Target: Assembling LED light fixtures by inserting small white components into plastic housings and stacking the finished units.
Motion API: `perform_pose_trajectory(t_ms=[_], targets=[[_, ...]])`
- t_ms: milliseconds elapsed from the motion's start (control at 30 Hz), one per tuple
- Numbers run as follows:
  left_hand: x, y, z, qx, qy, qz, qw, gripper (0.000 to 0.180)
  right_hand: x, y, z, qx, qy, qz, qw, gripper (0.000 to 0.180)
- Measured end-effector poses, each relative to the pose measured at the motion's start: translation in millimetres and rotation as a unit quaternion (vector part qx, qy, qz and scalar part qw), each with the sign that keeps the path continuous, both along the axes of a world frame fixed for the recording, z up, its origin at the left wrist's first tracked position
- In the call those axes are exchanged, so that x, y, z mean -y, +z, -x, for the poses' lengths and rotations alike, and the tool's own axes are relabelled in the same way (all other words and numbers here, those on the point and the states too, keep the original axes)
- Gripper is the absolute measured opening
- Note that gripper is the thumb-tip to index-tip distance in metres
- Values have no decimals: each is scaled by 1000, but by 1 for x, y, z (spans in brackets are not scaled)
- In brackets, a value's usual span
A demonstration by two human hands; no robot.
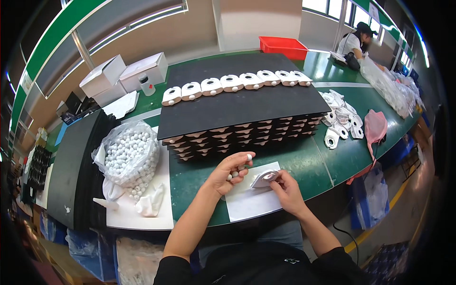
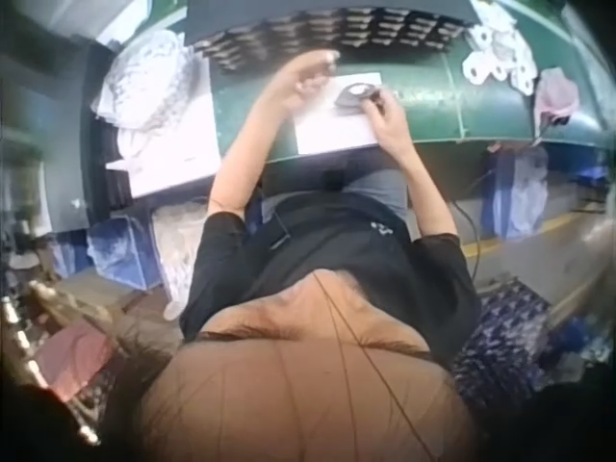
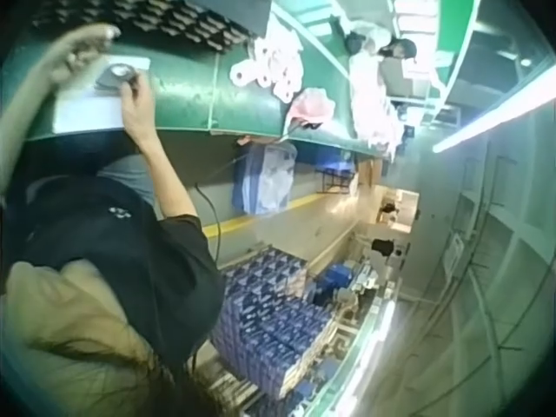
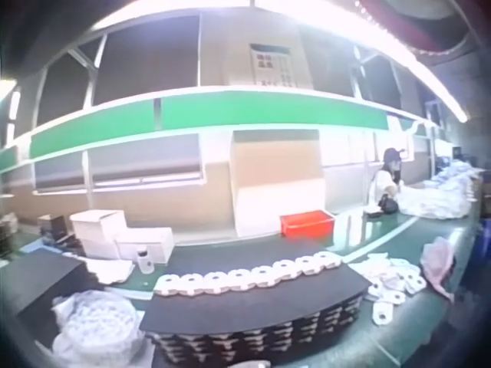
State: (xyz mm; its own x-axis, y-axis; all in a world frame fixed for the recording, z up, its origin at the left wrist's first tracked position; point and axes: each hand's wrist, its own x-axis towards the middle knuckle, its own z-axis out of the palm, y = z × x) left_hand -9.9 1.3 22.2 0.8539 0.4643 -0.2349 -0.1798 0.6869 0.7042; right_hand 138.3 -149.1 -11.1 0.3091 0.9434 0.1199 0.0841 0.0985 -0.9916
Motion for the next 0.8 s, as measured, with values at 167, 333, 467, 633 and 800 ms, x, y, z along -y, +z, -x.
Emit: perform_pose_trajectory(t_ms=[167,333,467,633,800], targets=[[2,2,0,4,18,-6,1000,31,-3,-3,3,71,-20,-12,997,10],[3,1,0,4,17,-4,1000,28,-2,1,4,113,-33,-5,993,10],[2,-3,0,6,22,-3,1000,22,0,-1,3,97,-37,-5,995,10],[1,-3,-2,-11,13,-16,1000,21,0,-7,2,199,-43,-36,978,13],[1,-2,-2,-28,8,-30,999,24,-1,8,10,295,-34,-60,953,17]])
